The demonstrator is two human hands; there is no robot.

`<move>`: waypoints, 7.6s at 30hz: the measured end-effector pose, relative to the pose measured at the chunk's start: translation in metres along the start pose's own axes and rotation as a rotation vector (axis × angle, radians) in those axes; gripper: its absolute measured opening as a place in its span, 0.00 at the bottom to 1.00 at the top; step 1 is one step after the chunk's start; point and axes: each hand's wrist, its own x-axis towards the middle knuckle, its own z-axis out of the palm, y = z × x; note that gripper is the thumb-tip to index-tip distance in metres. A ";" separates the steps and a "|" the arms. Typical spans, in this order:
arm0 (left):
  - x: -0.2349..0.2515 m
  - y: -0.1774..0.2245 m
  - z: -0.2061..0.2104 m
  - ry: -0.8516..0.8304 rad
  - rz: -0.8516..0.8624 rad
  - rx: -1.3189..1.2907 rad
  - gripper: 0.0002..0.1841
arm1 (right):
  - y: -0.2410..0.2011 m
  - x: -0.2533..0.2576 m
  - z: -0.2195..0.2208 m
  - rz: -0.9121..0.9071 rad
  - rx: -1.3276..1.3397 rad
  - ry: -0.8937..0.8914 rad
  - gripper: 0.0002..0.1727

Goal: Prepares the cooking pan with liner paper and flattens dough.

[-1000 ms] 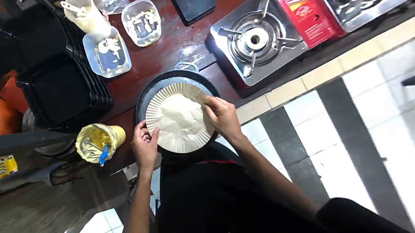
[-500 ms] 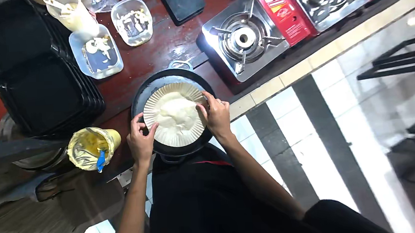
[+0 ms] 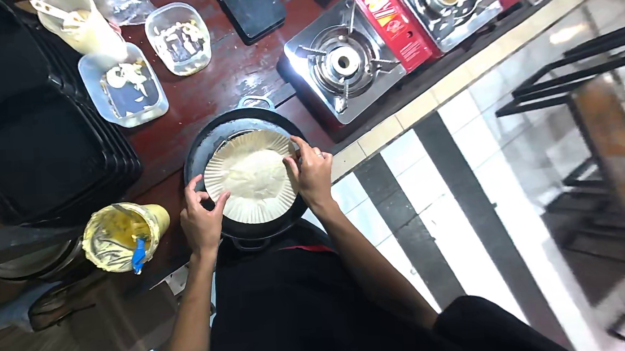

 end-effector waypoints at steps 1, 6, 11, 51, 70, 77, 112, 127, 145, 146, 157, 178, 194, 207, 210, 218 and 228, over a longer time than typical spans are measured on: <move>-0.001 0.001 -0.001 0.030 0.016 0.019 0.44 | -0.001 0.000 -0.001 0.008 -0.022 0.015 0.27; -0.026 0.030 0.000 0.031 0.403 0.104 0.34 | -0.028 0.001 -0.025 -0.138 0.001 0.084 0.20; -0.037 0.039 0.038 -0.331 0.597 0.272 0.20 | -0.060 0.044 0.019 -0.685 0.336 -0.343 0.20; -0.042 0.015 -0.023 -0.594 -0.574 -0.472 0.14 | 0.023 -0.049 -0.028 0.551 0.569 -0.440 0.13; -0.044 0.008 -0.016 -0.524 -0.511 -0.452 0.10 | 0.030 -0.050 -0.022 0.642 0.806 -0.450 0.11; -0.046 0.014 -0.020 -0.518 -0.518 -0.359 0.11 | 0.028 -0.015 -0.043 0.589 0.583 -0.487 0.18; -0.052 -0.029 0.031 -0.011 0.255 0.206 0.36 | -0.056 0.046 0.064 -0.723 0.198 -0.190 0.21; 0.008 0.037 0.070 -0.195 0.461 0.285 0.29 | -0.020 0.035 0.046 -0.491 0.104 -0.110 0.26; 0.041 0.084 0.102 -0.276 0.629 0.465 0.30 | -0.046 -0.074 -0.039 0.068 -0.031 -0.380 0.29; 0.044 0.084 0.102 -0.293 0.624 0.468 0.30 | -0.043 -0.079 -0.038 0.056 0.017 -0.303 0.28; 0.046 0.054 0.078 -0.247 0.502 0.345 0.33 | -0.042 -0.031 0.011 0.042 0.050 -0.349 0.37; 0.049 0.074 0.107 -0.382 0.851 0.228 0.24 | -0.034 -0.077 -0.044 0.001 0.274 -0.085 0.21; 0.067 0.062 0.051 -0.340 0.464 0.307 0.30 | -0.062 0.013 0.035 0.037 -0.073 -0.164 0.28; 0.025 0.003 0.007 -0.072 0.214 0.055 0.30 | -0.055 0.031 0.047 -0.346 -0.118 -0.174 0.39; -0.002 -0.011 0.008 0.014 0.099 0.073 0.31 | -0.061 0.044 0.052 -0.488 -0.052 -0.228 0.40; -0.021 -0.030 0.034 0.184 0.074 -0.213 0.22 | -0.056 0.079 0.051 -0.761 0.029 -0.299 0.36; -0.022 -0.029 0.040 0.267 0.038 -0.238 0.23 | -0.064 0.097 0.058 -1.353 0.205 -0.536 0.19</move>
